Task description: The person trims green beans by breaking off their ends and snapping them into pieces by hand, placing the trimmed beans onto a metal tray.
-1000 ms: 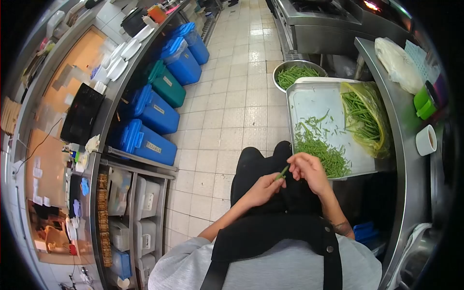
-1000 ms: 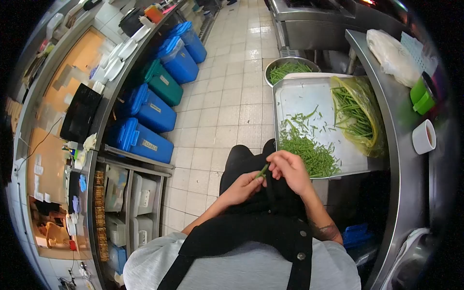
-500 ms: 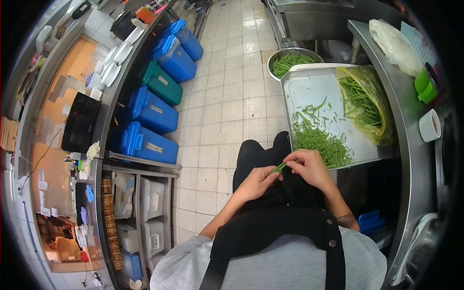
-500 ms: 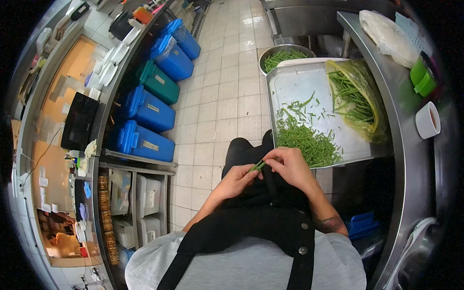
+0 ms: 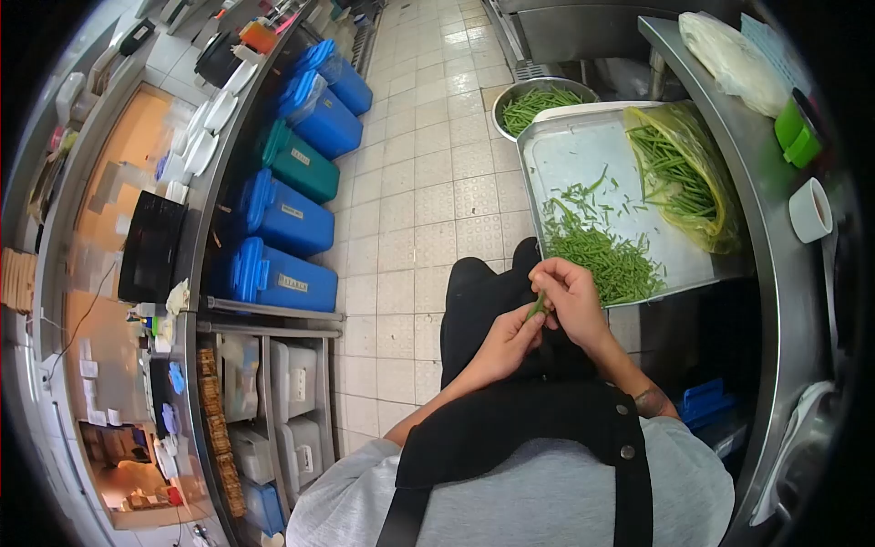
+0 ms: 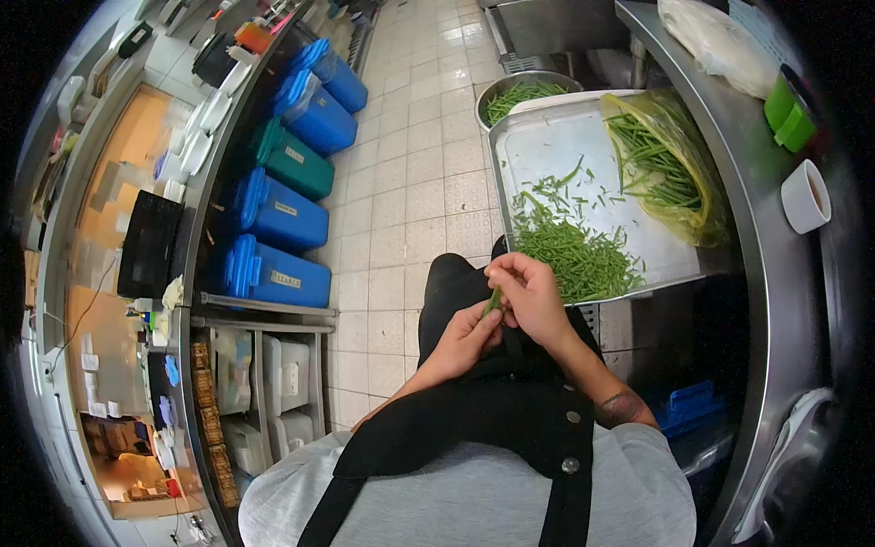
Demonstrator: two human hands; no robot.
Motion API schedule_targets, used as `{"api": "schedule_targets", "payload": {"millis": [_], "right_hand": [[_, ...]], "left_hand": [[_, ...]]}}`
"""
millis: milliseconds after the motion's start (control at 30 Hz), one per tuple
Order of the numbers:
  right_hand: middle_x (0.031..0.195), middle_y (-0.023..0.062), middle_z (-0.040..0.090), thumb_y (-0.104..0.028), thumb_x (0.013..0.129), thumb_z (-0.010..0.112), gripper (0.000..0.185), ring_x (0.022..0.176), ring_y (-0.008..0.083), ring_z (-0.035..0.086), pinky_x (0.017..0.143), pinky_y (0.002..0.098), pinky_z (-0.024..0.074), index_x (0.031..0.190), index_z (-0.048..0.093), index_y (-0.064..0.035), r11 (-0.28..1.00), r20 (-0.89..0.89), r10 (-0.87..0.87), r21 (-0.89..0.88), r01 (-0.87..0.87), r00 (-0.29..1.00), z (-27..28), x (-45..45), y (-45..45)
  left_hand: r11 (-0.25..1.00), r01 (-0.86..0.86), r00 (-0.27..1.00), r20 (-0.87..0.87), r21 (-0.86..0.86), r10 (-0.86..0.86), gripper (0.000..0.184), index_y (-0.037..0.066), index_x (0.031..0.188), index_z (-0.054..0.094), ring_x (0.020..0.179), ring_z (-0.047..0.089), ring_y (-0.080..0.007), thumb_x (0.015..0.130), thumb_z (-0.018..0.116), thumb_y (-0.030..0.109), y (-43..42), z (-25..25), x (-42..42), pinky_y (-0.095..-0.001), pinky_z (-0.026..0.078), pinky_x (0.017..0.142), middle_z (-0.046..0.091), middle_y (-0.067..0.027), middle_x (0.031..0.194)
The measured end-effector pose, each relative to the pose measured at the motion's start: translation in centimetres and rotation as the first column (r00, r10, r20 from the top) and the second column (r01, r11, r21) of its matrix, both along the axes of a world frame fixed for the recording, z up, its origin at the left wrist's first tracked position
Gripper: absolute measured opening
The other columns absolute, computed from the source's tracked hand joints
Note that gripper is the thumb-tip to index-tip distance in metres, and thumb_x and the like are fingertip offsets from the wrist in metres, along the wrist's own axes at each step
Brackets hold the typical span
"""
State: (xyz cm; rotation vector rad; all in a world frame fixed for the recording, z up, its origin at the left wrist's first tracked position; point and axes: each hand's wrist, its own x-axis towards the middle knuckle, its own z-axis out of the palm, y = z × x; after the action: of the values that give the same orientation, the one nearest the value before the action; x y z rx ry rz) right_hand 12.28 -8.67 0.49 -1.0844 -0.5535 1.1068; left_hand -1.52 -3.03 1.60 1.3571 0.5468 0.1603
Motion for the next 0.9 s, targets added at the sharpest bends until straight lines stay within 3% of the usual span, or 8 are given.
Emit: {"api": "schedule_targets", "payload": {"millis": [100, 167, 267, 367, 533, 633, 800, 900], "right_hand": [[0.073, 0.0010, 0.057, -0.009, 0.090, 0.053, 0.012, 0.062, 0.0028, 0.052, 0.051, 0.0194, 0.0402, 0.088, 0.060, 0.0007, 0.998, -0.106, 0.015, 0.065, -0.008, 0.994, -1.5, 0.9, 0.0], [0.074, 0.0027, 0.058, -0.010, 0.090, 0.052, 0.015, 0.064, 0.0057, 0.054, 0.054, 0.0221, 0.0424, 0.085, 0.060, 0.0011, 0.995, -0.045, 0.066, 0.080, -0.062, 0.997, -2.0, 1.5, -0.4], [0.073, 0.0077, 0.059, -0.011, 0.086, 0.057, 0.015, 0.063, 0.0158, 0.057, 0.058, 0.0288, 0.0454, 0.080, 0.062, 0.0014, 0.994, 0.588, 0.045, 0.051, -0.092, 0.808, -0.2, 1.4, -1.1], [0.074, 0.0120, 0.059, -0.012, 0.083, 0.061, 0.014, 0.066, 0.0256, 0.058, 0.062, 0.0336, 0.0466, 0.078, 0.063, 0.0006, 0.973, 0.738, 0.167, -0.015, -0.232, 0.654, 0.6, 1.7, -1.6], [0.075, 0.0135, 0.060, -0.013, 0.079, 0.065, 0.013, 0.070, 0.0296, 0.059, 0.065, 0.0363, 0.0473, 0.081, 0.065, -0.0005, 0.950, 0.790, 0.250, -0.089, -0.298, 0.560, -0.4, 1.5, -1.5], [0.075, 0.0141, 0.060, -0.013, 0.079, 0.065, 0.013, 0.071, 0.0305, 0.060, 0.065, 0.0373, 0.0475, 0.081, 0.066, -0.0006, 0.949, 0.799, 0.252, -0.092, -0.302, 0.546, -0.6, 1.5, -1.3], [0.075, 0.0151, 0.060, -0.011, 0.078, 0.064, 0.012, 0.070, 0.0316, 0.060, 0.065, 0.0381, 0.0475, 0.082, 0.065, 0.0003, 0.949, 0.845, 0.235, -0.091, -0.303, 0.480, -1.5, 1.6, -1.2], [0.075, 0.0161, 0.061, -0.010, 0.078, 0.064, 0.012, 0.071, 0.0335, 0.060, 0.065, 0.0379, 0.0477, 0.083, 0.064, 0.0009, 0.984, 0.819, 0.140, -0.054, -0.168, 0.557, -1.0, 1.3, -1.2]], "left_hand": [[0.999, 0.015, 0.999, -0.041, -0.035, -0.016, 0.025, 0.002, 0.092, 0.058, 0.053, 0.036, -0.0049, 0.098, 0.042, 0.020, 0.2, -0.1, 0.1, -0.0232, 0.031, 0.049, 0.039, 0.0038, 0.058], [0.974, 0.106, 0.988, -0.132, 0.203, -0.080, 0.028, 0.003, 0.091, 0.059, 0.053, 0.037, -0.0053, 0.099, 0.041, 0.024, 0.6, -0.4, -0.2, -0.0231, 0.032, 0.049, 0.042, 0.0034, 0.059], [0.904, 0.235, 0.947, -0.294, 0.357, -0.130, 0.028, 0.003, 0.089, 0.060, 0.053, 0.038, -0.0084, 0.098, 0.043, 0.024, 1.4, -0.5, -1.1, -0.0266, 0.034, 0.051, 0.044, -0.0001, 0.058], [0.841, 0.335, 0.904, -0.397, 0.425, -0.160, 0.024, 0.002, 0.088, 0.061, 0.054, 0.046, -0.0166, 0.095, 0.047, 0.021, 2.3, 0.0, -1.5, -0.0327, 0.039, 0.055, 0.048, -0.0091, 0.057], [0.792, 0.397, 0.863, -0.484, 0.464, -0.149, 0.024, 0.000, 0.088, 0.062, 0.063, 0.059, -0.0288, 0.093, 0.049, 0.020, 2.8, 0.2, -2.0, -0.0380, 0.044, 0.060, 0.059, -0.0176, 0.068], [0.751, 0.311, 0.912, -0.406, 0.583, -0.062, 0.022, 0.000, 0.089, 0.062, 0.071, 0.062, -0.0344, 0.092, 0.050, 0.019, 3.0, -0.6, -2.5, -0.0403, 0.045, 0.062, 0.061, -0.0206, 0.073], [0.715, 0.322, 0.903, -0.427, 0.621, -0.035, 0.021, -0.001, 0.087, 0.059, 0.078, 0.059, -0.0411, 0.091, 0.050, 0.017, 2.8, -0.2, -2.2, -0.0446, 0.046, 0.066, 0.060, -0.0242, 0.076], [0.756, 0.234, 0.931, -0.365, 0.611, 0.006, 0.021, -0.002, 0.086, 0.057, 0.079, 0.058, -0.0432, 0.092, 0.049, 0.017, 2.1, 1.1, -1.6, -0.0453, 0.046, 0.066, 0.060, -0.0249, 0.077]]}}
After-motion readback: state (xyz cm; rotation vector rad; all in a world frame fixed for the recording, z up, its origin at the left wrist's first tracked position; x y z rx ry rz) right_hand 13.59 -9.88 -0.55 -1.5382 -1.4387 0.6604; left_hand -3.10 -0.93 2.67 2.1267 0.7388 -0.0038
